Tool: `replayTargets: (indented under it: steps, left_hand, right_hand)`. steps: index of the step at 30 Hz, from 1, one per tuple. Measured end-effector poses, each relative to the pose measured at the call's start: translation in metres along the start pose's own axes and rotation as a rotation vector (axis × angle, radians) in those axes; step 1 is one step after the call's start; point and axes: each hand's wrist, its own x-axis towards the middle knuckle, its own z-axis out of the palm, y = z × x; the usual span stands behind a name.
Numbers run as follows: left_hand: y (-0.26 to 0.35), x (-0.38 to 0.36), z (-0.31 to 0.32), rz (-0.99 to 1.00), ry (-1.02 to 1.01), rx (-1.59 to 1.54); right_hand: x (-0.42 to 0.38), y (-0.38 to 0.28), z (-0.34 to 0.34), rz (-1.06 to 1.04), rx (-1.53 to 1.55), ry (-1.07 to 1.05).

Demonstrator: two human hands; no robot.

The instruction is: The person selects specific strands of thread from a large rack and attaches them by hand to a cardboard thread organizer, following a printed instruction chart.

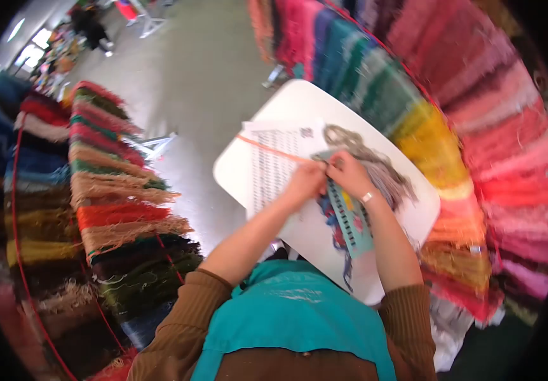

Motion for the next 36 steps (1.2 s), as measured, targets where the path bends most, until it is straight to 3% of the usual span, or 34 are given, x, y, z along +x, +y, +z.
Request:
replayTargets:
  steps: [1, 2, 4, 8, 10, 11, 12, 15, 17, 19, 23, 26, 27, 28, 30, 31, 33, 36]
  left_hand:
    - [-0.014, 0.009, -0.002, 0.138, -0.085, -0.004]
    - [-0.011, 0.007, -0.002, 0.147, -0.106, 0.070]
    - [-0.016, 0.009, 0.000, 0.431, 0.040, 0.500]
    - [-0.005, 0.006, 0.003, 0.454, 0.103, 0.731]
    - [0.000, 0.006, 0.005, 0.379, -0.135, 0.035]
    - [0.003, 0.003, -0.003, -0.041, -0.259, -0.375]
    - [0.004, -0.003, -0.012, -0.030, -0.255, -0.369]
    - [0.001, -0.019, -0.041, -0.164, -0.409, -1.163]
    - [-0.009, -0.031, -0.073, -0.153, -0.486, -1.424]
    - [-0.010, -0.047, -0.102, -0.012, -0.468, -1.528]
    - [-0.015, -0.079, -0.179, 0.424, -0.179, -1.663]
    - [-0.020, -0.110, -0.262, 0.777, 0.019, -1.516]
    - [-0.018, -0.124, -0.282, 0.775, 0.226, -1.595]
    - [-0.036, -0.131, -0.306, 0.795, 0.286, -1.573]
    - [-0.052, -0.141, -0.334, 0.613, 0.564, -1.516]
    - [-0.058, -0.139, -0.334, 0.593, 0.566, -1.517]
    - [-0.050, -0.132, -0.306, 0.346, 0.805, -1.095]
    - [-0.019, -0.113, -0.219, 0.176, 0.803, -0.564]
  right_hand:
    - [-0.001, -0.003, -0.001, 0.018, 0.192, -0.013]
    - [-0.003, -0.008, -0.003, 0.046, 0.382, -0.033]
    - [-0.009, -0.023, -0.015, 0.096, 0.338, -0.070]
    - [-0.004, -0.004, -0.008, 0.058, 0.284, -0.051]
    - [-0.003, -0.005, -0.004, 0.135, 0.320, -0.016]
    - [0.002, 0.011, 0.002, 0.106, 0.297, -0.013]
    - [0.001, 0.003, -0.001, 0.093, 0.299, -0.011]
    - [-0.001, -0.011, -0.008, 0.199, 0.306, -0.078]
    - [-0.002, -0.015, -0.011, 0.203, 0.318, -0.094]
    - [-0.001, -0.015, -0.010, 0.216, 0.334, -0.114]
    - [-0.001, -0.017, -0.012, 0.236, 0.337, -0.123]
    - [-0.002, -0.016, -0.012, 0.199, 0.337, -0.122]
    - [-0.003, -0.022, -0.015, 0.215, 0.293, -0.132]
    - [-0.003, -0.026, -0.016, 0.233, 0.250, -0.142]
    - [0.000, -0.022, -0.009, 0.197, 0.194, -0.123]
    - [-0.002, -0.020, -0.008, 0.164, 0.137, -0.098]
    - [-0.001, -0.017, -0.004, 0.116, 0.066, -0.071]
    - [-0.005, 0.000, -0.002, 0.019, -0.019, -0.073]
